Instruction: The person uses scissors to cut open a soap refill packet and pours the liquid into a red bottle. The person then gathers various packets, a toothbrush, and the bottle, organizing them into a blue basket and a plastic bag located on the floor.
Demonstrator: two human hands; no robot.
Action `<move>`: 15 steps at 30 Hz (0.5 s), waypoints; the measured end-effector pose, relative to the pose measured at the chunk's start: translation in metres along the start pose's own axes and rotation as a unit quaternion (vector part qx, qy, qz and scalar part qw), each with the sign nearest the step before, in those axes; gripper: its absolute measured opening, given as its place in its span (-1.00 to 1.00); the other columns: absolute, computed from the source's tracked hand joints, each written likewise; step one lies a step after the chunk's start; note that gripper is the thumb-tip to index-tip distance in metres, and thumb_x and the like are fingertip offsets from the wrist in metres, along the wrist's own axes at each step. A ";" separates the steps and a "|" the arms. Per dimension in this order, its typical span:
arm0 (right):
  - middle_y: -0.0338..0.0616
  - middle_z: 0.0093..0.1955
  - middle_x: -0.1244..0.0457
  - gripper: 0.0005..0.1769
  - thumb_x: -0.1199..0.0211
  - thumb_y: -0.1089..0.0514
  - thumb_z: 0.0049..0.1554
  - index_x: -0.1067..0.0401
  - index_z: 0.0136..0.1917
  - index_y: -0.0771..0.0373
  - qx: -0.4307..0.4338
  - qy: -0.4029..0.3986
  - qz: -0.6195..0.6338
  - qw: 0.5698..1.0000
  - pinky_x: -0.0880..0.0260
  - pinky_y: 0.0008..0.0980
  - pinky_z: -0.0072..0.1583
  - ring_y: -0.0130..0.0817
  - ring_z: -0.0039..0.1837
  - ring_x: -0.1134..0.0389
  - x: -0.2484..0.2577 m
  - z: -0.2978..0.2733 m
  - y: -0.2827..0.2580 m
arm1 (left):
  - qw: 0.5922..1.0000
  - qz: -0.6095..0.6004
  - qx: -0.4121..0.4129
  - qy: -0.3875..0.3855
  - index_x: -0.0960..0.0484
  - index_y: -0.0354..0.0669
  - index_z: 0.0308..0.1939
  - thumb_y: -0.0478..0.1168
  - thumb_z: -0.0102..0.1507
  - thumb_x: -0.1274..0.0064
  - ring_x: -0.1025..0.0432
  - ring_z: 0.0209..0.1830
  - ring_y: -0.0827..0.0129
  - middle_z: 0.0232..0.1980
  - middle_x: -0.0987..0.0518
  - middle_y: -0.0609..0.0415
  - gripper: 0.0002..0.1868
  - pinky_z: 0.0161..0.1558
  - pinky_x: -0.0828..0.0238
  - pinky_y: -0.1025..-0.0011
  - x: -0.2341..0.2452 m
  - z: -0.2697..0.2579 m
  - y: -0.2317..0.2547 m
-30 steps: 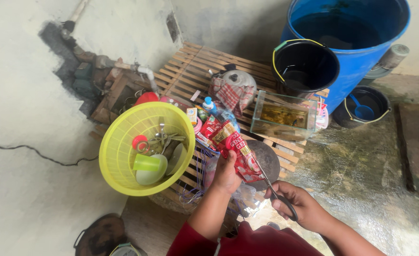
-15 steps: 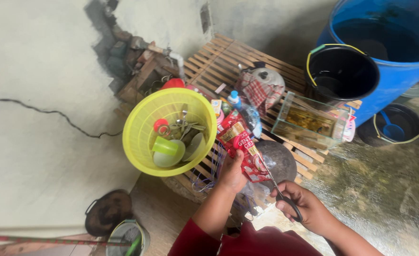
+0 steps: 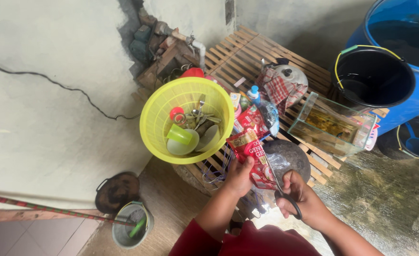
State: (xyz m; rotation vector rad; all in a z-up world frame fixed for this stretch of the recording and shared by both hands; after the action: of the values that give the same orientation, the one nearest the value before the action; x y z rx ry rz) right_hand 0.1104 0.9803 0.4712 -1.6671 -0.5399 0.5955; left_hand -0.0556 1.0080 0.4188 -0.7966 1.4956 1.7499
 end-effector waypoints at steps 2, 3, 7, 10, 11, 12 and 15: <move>-0.20 -0.37 -0.17 -0.47 -0.45 0.15 0.02 -0.06 -0.02 0.15 0.007 -0.013 0.011 1.000 -0.32 -0.41 -0.32 -0.42 -0.40 -0.28 -0.004 0.004 -0.002 | 1.000 -0.004 -0.005 -0.002 -0.36 -0.14 0.33 0.10 0.29 -0.24 -0.44 0.16 0.38 0.16 -0.52 0.13 -0.33 0.22 -0.43 0.24 0.003 -0.003 0.000; -0.20 -0.37 -0.15 -0.47 -0.45 0.15 0.03 -0.06 -0.01 0.15 0.014 -0.024 0.021 0.999 -0.31 -0.41 -0.32 -0.42 -0.40 -0.28 -0.006 0.005 -0.003 | 1.000 -0.010 -0.009 -0.005 -0.35 -0.16 0.34 0.09 0.30 -0.24 -0.43 0.17 0.38 0.16 -0.52 0.13 -0.32 0.21 -0.43 0.25 0.004 -0.004 0.000; -0.25 -0.31 -0.10 -0.48 -0.45 0.18 0.02 -0.08 -0.02 0.16 0.023 -0.029 0.031 0.999 -0.27 -0.44 -0.33 -0.44 -0.40 -0.25 -0.011 0.010 -0.007 | 1.000 -0.016 -0.009 -0.003 -0.36 -0.16 0.35 0.10 0.30 -0.24 -0.43 0.17 0.38 0.17 -0.51 0.12 -0.32 0.22 -0.43 0.25 0.010 -0.007 0.000; -0.25 -0.30 -0.08 -0.49 -0.44 0.21 0.02 -0.07 -0.04 0.16 0.012 -0.023 0.029 0.999 -0.23 -0.45 -0.38 -0.47 -0.43 -0.22 -0.013 0.012 -0.006 | 1.000 0.006 -0.005 0.025 -0.35 -0.13 0.33 0.12 0.26 -0.24 -0.43 0.21 0.40 0.20 -0.52 0.14 -0.30 0.25 -0.42 0.27 0.018 -0.009 0.001; -0.25 -0.31 -0.08 -0.50 -0.43 0.22 0.02 -0.07 -0.04 0.16 0.005 -0.021 0.025 0.999 -0.22 -0.47 -0.38 -0.47 -0.43 -0.21 -0.013 0.012 -0.005 | 1.000 0.006 -0.010 0.022 -0.35 -0.16 0.34 0.12 0.27 -0.24 -0.42 0.22 0.38 0.21 -0.51 0.13 -0.29 0.26 -0.41 0.26 0.019 -0.009 0.001; -0.25 -0.33 -0.08 -0.51 -0.42 0.23 0.03 -0.07 -0.04 0.15 -0.002 -0.019 0.021 1.000 -0.22 -0.48 -0.38 -0.48 -0.43 -0.20 -0.013 0.012 -0.004 | 1.000 0.006 -0.016 0.019 -0.35 -0.18 0.35 0.12 0.29 -0.24 -0.42 0.23 0.36 0.22 -0.51 0.11 -0.29 0.27 -0.40 0.25 0.019 -0.009 0.002; -0.25 -0.37 -0.08 -0.53 -0.41 0.21 0.05 -0.08 -0.05 0.15 -0.002 -0.019 0.014 1.000 -0.21 -0.48 -0.38 -0.48 -0.43 -0.20 -0.013 0.014 -0.002 | 1.000 -0.004 -0.015 0.020 -0.34 -0.15 0.36 0.10 0.29 -0.24 -0.41 0.22 0.35 0.21 -0.50 0.10 -0.30 0.25 -0.40 0.22 0.022 -0.010 0.002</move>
State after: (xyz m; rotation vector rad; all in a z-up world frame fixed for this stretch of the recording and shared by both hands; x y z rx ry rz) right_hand 0.0915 0.9823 0.4726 -1.6733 -0.5456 0.6485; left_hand -0.0700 1.0000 0.4008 -0.8573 1.4928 1.7634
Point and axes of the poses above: each hand's wrist, its own z-axis towards the middle knuckle, its own x-axis out of the back of the hand, y = z × x, the point moved 7 cm from there along z, towards the middle knuckle
